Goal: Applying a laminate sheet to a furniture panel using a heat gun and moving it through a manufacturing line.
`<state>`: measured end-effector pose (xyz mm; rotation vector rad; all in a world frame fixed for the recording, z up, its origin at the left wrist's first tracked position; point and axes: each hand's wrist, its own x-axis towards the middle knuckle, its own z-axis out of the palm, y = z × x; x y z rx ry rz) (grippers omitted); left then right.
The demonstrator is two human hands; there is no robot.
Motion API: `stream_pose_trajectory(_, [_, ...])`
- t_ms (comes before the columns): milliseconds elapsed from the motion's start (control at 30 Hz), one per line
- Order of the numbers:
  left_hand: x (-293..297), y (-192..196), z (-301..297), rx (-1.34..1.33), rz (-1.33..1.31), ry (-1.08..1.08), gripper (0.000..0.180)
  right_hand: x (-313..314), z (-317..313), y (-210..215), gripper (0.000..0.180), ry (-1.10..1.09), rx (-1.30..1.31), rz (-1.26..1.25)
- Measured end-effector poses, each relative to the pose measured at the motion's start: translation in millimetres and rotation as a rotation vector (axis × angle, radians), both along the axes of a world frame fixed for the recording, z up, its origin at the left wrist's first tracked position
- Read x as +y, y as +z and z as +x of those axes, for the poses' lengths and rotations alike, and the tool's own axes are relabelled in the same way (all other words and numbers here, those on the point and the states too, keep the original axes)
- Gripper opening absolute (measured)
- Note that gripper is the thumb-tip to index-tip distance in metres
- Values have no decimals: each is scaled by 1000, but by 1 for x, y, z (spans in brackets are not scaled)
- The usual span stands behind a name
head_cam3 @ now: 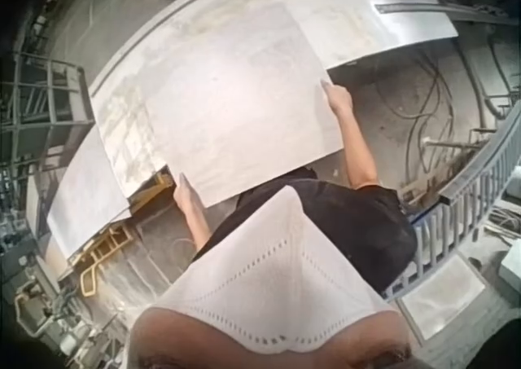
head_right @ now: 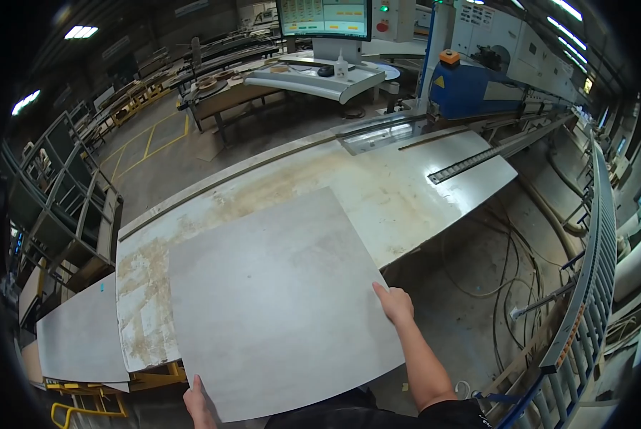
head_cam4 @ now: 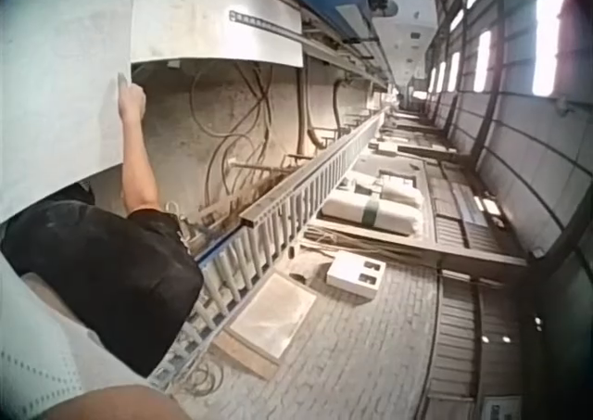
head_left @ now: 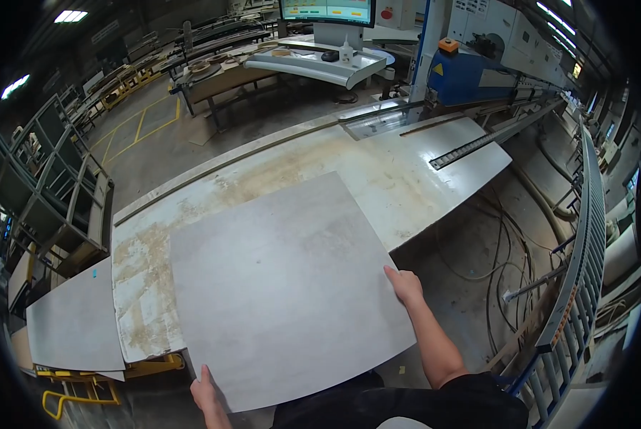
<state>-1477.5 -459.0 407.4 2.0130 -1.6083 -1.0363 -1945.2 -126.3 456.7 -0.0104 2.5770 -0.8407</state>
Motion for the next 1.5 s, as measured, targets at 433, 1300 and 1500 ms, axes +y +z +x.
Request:
stream_pose_trajectory(433, [-25, -8, -27, 373, 5, -130, 40, -17, -48, -28, 47, -6, 65, -152])
stream_pose_trajectory(1300, [3, 15, 10, -52, -820, -995, 89, 33, -9, -10, 41, -151, 150, -247])
stream_pose_trajectory(1500, [1, 15, 6, -208, -655, -993, 95, 37, -47, -17, 34, -30, -2, -361])
